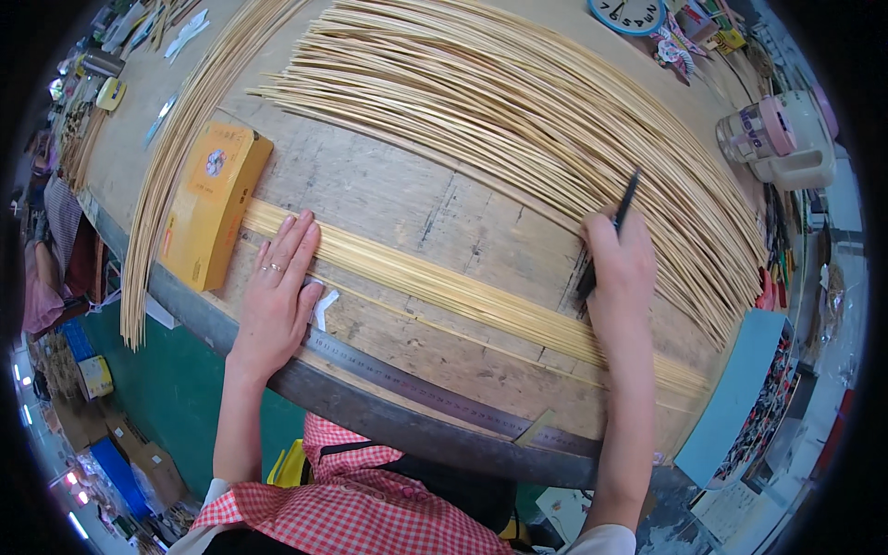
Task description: The person measures and marks a bundle of thin bamboo sticks using a metal ruler and a black marker. They align the ruler along the sticks, make marks at specific intervals, and occasionally use a small rectangular block as a guide. The person works methodically, marking multiple sticks in a repetitive sequence.
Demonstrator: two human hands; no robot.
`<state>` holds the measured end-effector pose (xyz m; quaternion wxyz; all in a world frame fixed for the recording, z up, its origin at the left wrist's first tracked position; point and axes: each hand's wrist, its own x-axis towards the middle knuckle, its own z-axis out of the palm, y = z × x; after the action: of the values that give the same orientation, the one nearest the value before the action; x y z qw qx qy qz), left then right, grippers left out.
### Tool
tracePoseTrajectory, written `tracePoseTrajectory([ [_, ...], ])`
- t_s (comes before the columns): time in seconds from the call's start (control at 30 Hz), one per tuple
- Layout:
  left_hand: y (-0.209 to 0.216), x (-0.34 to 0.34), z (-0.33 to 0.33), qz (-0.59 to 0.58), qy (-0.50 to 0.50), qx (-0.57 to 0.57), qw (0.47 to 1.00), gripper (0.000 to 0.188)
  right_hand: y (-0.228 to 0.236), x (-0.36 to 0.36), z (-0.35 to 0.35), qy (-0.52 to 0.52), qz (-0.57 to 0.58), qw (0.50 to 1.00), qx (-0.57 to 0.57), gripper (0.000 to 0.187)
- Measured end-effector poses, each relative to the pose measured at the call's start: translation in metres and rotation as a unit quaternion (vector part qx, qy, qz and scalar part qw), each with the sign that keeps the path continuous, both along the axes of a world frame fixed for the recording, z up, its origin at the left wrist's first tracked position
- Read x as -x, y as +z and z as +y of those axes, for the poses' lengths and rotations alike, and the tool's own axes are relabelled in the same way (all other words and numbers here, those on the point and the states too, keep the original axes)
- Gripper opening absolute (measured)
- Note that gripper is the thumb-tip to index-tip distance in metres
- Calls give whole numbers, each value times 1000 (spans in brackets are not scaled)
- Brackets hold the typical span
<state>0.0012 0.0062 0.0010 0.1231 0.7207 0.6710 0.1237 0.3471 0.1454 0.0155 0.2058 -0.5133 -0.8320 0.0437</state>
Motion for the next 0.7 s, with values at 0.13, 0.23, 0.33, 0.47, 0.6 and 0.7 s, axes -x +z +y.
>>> tracePoseTrajectory([
  [0.13,-2,1,0,3,-3,-7,1000,67,-5,-18,-11,-14,54,998,43,21],
  [0.23,-2,0,0,-10,3,2,1000,68,-6,-17,-16,5,13,1000,-2,21],
  [0.33,-2,1,0,-15,6,1,1000,68,-2,-13,-16,3,-13,1000,13,20],
  [0.47,1,0,0,-13,5,1,1000,67,2,-18,-22,-24,33,997,62,16],
  [0.6,-1,0,0,-13,5,1,1000,67,5,-37,-34,15,103,992,74,10],
  [0.7,0,0,-1,-15,6,2,1000,67,2,-51,-45,8,90,991,94,9],
])
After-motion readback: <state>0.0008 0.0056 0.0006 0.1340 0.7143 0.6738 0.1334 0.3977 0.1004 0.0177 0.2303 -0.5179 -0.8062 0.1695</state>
